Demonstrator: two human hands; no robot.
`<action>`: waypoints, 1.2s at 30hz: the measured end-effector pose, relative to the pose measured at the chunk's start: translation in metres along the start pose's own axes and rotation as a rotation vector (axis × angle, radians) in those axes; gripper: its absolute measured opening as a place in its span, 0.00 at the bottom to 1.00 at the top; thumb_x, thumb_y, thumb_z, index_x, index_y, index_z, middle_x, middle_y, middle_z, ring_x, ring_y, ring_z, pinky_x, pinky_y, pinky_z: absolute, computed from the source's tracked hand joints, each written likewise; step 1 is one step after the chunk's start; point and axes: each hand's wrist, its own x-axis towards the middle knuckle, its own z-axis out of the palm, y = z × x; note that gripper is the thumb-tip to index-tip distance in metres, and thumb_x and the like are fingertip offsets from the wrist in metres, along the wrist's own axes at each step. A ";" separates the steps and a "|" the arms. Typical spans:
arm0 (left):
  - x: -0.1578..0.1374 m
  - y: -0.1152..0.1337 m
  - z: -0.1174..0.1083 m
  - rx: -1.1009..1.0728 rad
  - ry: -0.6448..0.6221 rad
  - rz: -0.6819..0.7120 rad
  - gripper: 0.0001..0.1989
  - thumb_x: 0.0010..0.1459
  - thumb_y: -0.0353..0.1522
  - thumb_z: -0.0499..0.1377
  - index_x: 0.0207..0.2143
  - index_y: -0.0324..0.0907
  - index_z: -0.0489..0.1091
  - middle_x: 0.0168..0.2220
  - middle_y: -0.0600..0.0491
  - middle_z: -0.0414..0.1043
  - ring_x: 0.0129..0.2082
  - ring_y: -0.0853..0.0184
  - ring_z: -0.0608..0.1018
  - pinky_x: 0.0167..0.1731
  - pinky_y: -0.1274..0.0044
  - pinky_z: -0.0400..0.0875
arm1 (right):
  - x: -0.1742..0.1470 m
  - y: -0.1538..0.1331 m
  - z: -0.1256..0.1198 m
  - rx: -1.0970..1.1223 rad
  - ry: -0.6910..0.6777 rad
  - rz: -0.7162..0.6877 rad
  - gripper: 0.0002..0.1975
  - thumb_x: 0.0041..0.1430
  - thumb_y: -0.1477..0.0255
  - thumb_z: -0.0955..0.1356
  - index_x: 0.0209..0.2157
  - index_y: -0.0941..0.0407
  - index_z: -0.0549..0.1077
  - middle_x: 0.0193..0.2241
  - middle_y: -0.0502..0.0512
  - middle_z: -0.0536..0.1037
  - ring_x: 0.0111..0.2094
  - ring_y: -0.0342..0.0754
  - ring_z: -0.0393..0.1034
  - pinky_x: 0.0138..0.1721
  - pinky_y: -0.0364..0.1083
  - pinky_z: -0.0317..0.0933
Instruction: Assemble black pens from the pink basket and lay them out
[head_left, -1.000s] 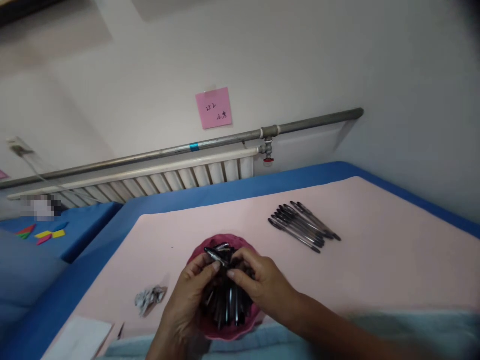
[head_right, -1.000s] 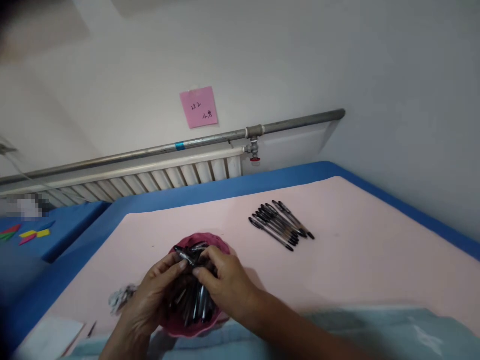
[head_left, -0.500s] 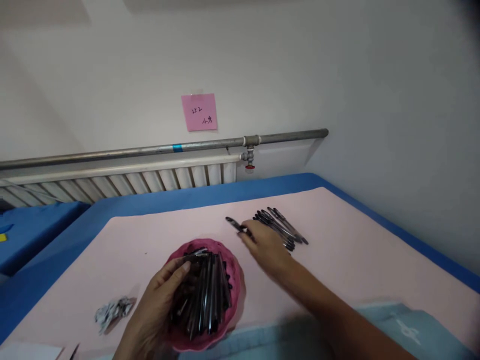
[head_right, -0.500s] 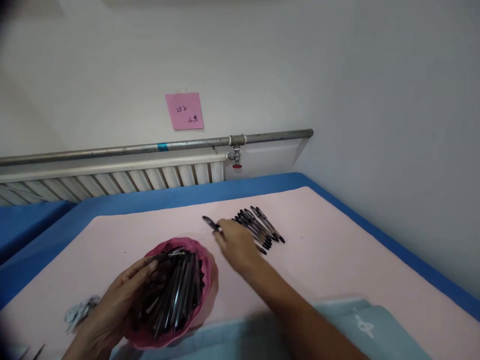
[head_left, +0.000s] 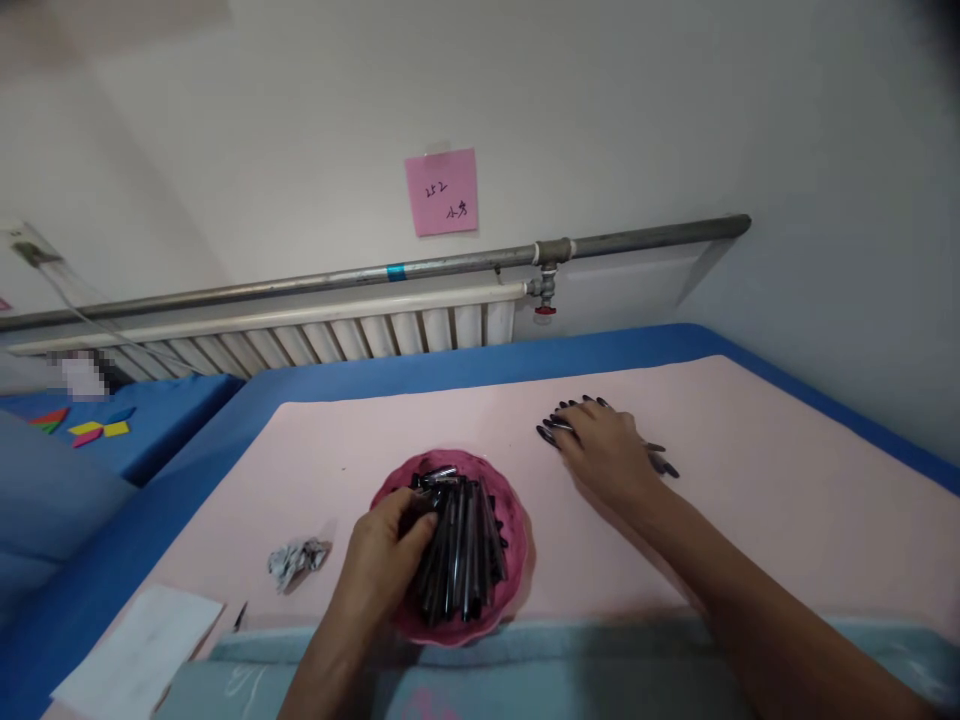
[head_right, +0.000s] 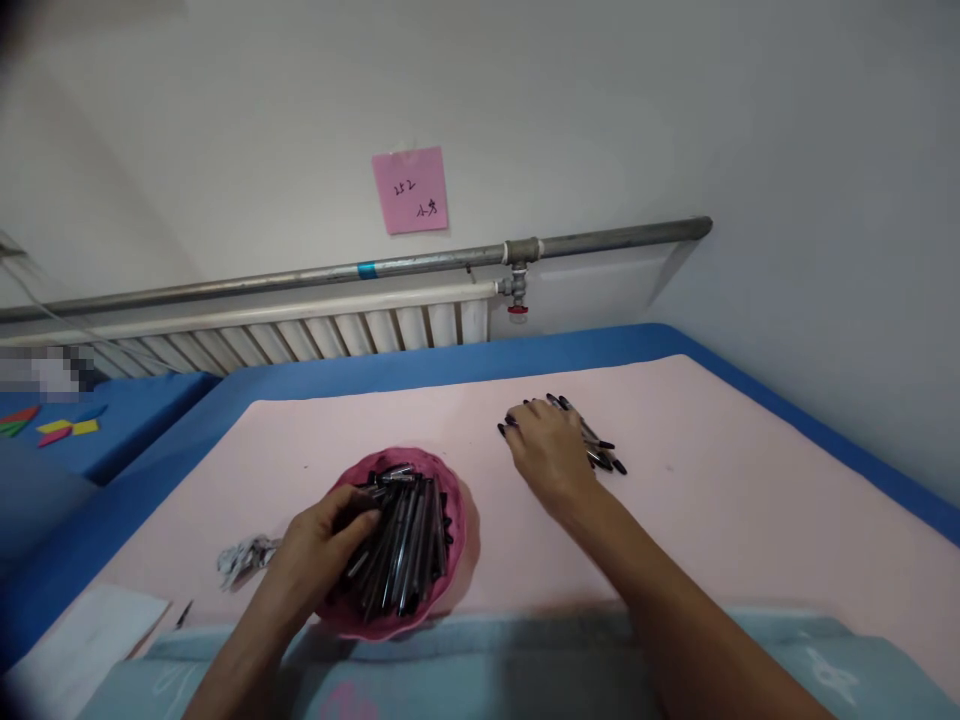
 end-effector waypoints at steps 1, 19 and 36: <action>-0.001 0.000 0.002 0.161 -0.021 0.060 0.01 0.45 0.31 0.59 0.24 0.43 0.70 0.27 0.53 0.70 0.30 0.65 0.70 0.32 0.75 0.59 | 0.000 -0.005 -0.001 0.048 -0.001 -0.021 0.10 0.56 0.76 0.59 0.34 0.59 0.71 0.34 0.59 0.74 0.38 0.51 0.65 0.37 0.48 0.47; -0.006 -0.008 0.014 0.698 -0.019 0.083 0.07 0.45 0.33 0.57 0.28 0.40 0.68 0.37 0.41 0.71 0.36 0.55 0.73 0.36 0.69 0.60 | -0.041 -0.079 -0.011 0.213 -0.393 -0.417 0.06 0.51 0.74 0.66 0.33 0.57 0.72 0.45 0.59 0.67 0.49 0.57 0.52 0.46 0.54 0.48; 0.004 -0.008 -0.001 0.540 0.016 0.058 0.05 0.48 0.33 0.55 0.26 0.41 0.69 0.27 0.48 0.73 0.27 0.62 0.72 0.28 0.74 0.57 | -0.038 -0.085 -0.006 0.183 -0.410 -0.590 0.06 0.51 0.73 0.66 0.30 0.53 0.76 0.50 0.59 0.64 0.52 0.61 0.49 0.47 0.58 0.46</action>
